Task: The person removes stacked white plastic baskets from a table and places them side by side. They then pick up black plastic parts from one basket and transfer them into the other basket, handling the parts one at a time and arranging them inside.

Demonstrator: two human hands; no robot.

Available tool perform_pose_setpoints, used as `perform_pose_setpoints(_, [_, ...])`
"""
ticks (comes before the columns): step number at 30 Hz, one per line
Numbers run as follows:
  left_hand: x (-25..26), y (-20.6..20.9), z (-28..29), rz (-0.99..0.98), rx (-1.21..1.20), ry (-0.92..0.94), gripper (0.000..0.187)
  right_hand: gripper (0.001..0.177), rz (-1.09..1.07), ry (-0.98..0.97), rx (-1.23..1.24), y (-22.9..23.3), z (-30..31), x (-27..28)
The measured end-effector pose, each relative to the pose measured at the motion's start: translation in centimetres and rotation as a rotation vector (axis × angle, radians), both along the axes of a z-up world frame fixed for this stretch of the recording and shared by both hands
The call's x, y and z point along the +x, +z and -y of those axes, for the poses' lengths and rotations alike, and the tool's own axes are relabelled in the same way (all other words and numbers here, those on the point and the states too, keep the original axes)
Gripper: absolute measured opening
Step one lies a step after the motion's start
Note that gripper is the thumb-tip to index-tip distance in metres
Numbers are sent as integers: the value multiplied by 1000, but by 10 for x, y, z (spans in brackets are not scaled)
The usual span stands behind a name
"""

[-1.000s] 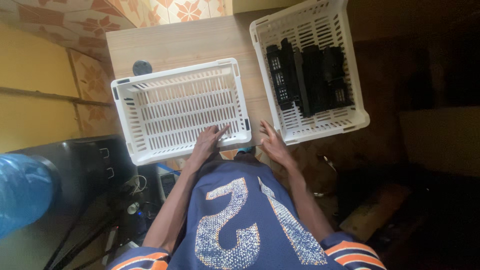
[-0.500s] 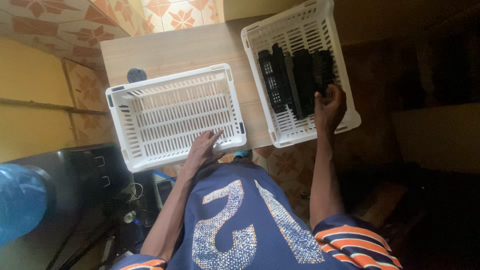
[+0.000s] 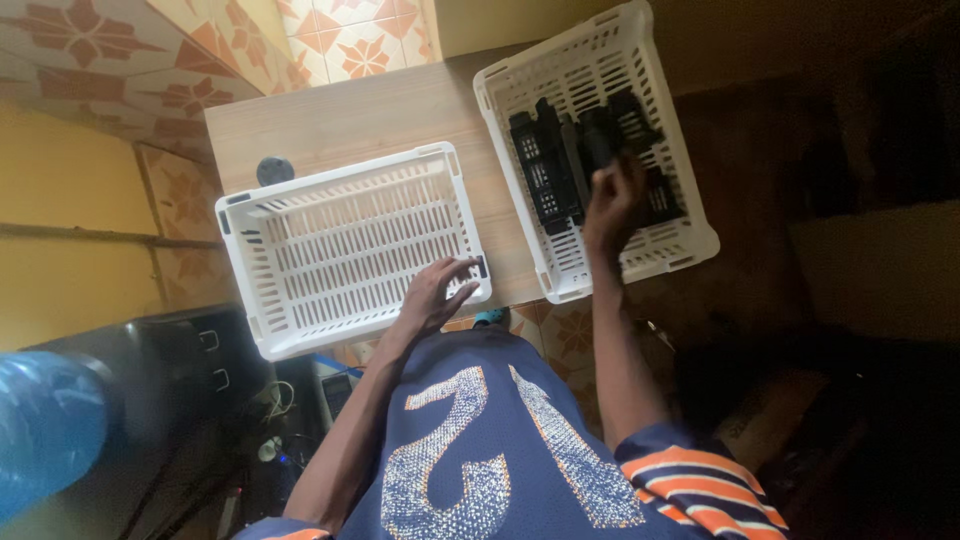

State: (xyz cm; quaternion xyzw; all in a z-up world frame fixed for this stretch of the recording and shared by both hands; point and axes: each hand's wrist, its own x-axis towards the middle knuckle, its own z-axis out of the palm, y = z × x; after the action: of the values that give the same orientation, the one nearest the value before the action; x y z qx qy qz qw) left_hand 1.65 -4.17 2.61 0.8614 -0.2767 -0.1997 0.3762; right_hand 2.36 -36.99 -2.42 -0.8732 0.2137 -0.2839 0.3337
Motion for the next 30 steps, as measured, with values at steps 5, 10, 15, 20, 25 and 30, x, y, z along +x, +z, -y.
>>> perform_pose_setpoints(5, [23,-2,43,-301,-304,190,44,35,118,194,67,26,-82,-20])
perform_pose_setpoints(10, [36,-15,63,-666,-866,456,60,43,9,383,-49,54,-130,-40])
perform_pose_setpoints(15, [31,-33,42,-886,-1049,573,56,39,-95,492,-14,73,-139,-43])
perform_pose_setpoints(20, [26,-49,23,-891,-1072,705,53,43,-62,686,9,62,-149,-41])
perform_pose_setpoints(25, [36,-45,-14,-550,-766,716,72,25,-275,596,387,41,-169,-32])
perform_pose_setpoints(30, [48,-30,-57,-257,-571,448,72,53,-242,501,517,38,-184,-2])
